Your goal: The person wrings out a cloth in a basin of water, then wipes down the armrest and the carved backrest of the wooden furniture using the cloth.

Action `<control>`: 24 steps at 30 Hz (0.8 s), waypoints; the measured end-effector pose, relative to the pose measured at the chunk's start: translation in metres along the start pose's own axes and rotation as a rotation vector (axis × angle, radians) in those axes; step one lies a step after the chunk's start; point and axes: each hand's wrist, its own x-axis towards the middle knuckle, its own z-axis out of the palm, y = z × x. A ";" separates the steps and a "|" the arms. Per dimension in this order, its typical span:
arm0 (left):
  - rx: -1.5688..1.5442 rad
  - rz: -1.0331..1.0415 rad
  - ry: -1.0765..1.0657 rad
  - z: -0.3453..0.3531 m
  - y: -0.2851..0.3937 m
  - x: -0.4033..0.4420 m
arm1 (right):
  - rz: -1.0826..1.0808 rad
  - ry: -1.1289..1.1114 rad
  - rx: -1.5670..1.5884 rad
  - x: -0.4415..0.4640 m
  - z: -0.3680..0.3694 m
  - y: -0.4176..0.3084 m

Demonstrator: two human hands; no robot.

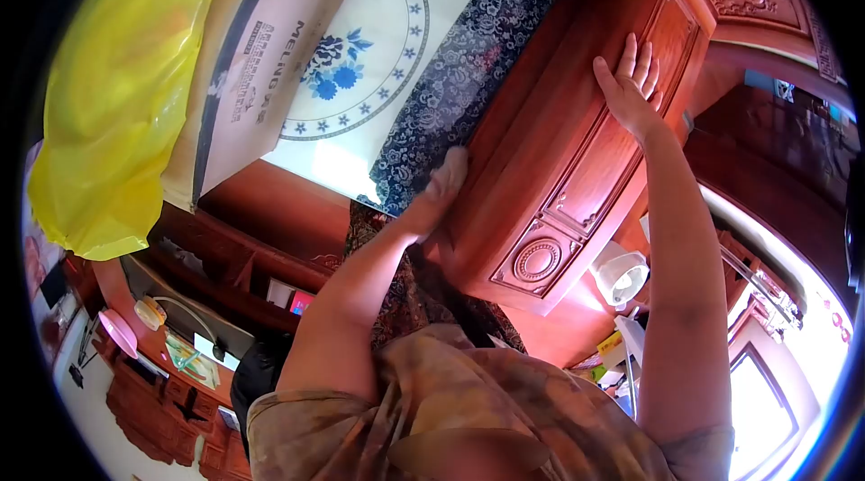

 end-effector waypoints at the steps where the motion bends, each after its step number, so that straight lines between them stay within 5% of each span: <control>1: -0.055 -0.015 -0.046 -0.003 -0.002 -0.011 | -0.009 0.007 -0.003 0.000 0.000 -0.001; 5: -0.106 -0.193 -0.024 -0.001 -0.055 -0.019 | -0.006 -0.023 -0.007 -0.001 -0.002 0.000; 7: -0.415 -0.254 -0.026 0.003 -0.044 -0.019 | -0.022 -0.026 0.002 0.000 -0.001 0.002; 9: -0.335 -0.145 -0.004 0.004 -0.055 0.003 | -0.027 -0.012 -0.002 0.000 -0.001 0.002; 13: -0.220 0.089 -0.017 0.013 0.093 0.021 | -0.018 -0.004 0.010 -0.002 -0.003 -0.001; 18: 0.148 0.152 0.122 0.023 0.120 0.119 | -0.011 -0.024 0.008 0.000 -0.001 0.001; 22: 0.123 0.164 -0.029 0.021 0.139 0.176 | -0.033 -0.016 -0.001 0.000 -0.001 0.001; 24: 0.117 0.166 0.075 0.029 0.143 0.177 | -0.055 0.011 0.001 -0.003 0.000 0.002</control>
